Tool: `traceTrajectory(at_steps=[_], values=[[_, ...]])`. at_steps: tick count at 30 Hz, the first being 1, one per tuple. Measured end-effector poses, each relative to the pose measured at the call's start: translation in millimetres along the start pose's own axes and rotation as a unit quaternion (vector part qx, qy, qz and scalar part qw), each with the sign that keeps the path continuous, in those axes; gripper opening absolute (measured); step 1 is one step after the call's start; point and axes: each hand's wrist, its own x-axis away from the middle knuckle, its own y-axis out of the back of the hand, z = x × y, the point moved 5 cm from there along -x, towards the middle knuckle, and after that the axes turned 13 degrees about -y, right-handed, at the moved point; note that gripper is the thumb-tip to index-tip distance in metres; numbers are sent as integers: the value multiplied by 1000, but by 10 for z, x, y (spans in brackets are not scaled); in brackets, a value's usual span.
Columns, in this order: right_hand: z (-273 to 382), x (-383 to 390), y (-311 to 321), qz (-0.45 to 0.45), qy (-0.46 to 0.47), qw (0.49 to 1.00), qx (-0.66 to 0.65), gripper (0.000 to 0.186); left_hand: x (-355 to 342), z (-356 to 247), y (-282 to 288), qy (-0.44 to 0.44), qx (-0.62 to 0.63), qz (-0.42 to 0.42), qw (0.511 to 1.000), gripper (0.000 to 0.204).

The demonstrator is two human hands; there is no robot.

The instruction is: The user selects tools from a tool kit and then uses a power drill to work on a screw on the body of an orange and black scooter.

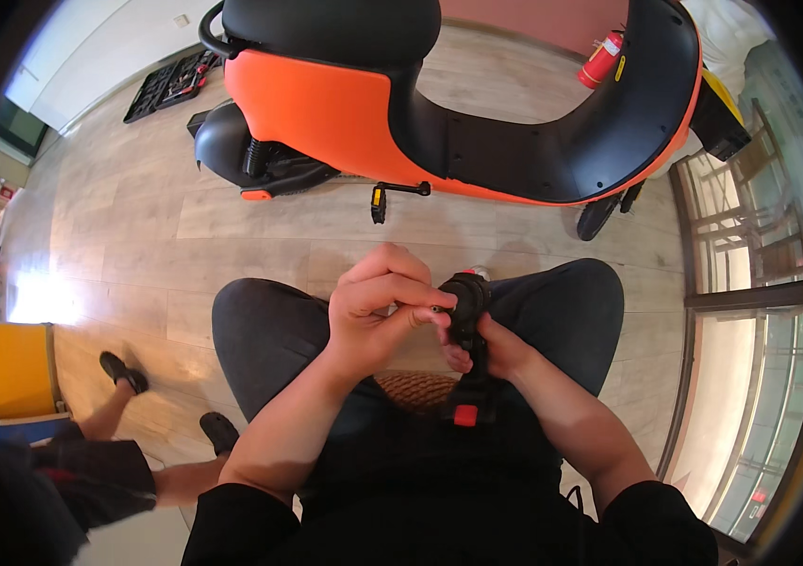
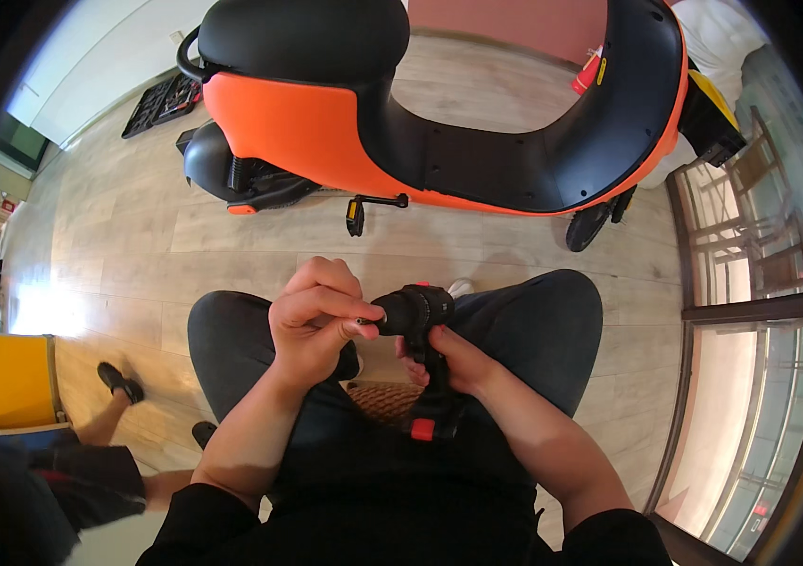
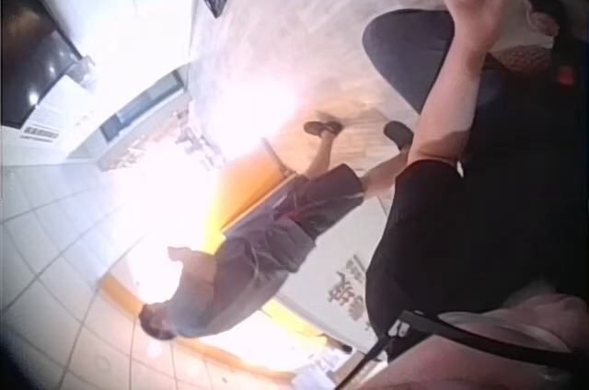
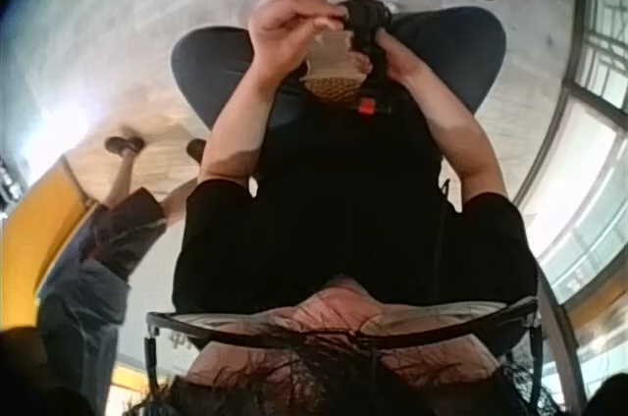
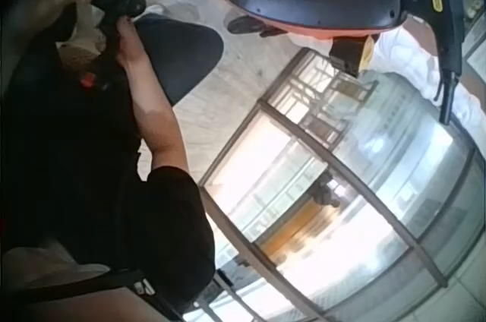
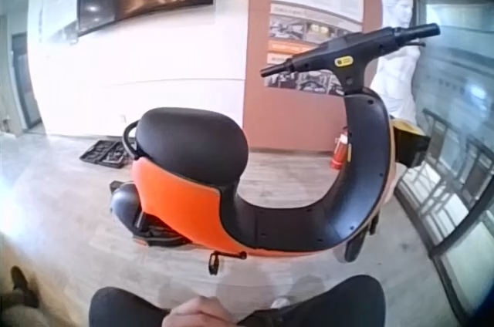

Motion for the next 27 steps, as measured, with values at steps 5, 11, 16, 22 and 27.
traceTrajectory(at_steps=[5, 11, 16, 22, 27], values=[[-26, 25, 18, 10, -12, 1000, 19, 82, -21, -35, -39, -6, 18, 0, 1000, 19], [-42, 1, 8, 13, -8, 999, 36, 80, -21, -96, -88, -32, 42, 10, 999, 22], [-89, 3, 63, 11, -28, 999, 19, 78, -24, -81, -75, -28, 53, 15, 998, 23], [-3, -18, -46, 25, 1, 999, -24, 66, -38, 96, 234, 65, 33, 24, 997, 23], [93, 7, -152, -19, 31, 997, -74, 61, -35, 269, 541, 234, -149, 49, 959, 16]])
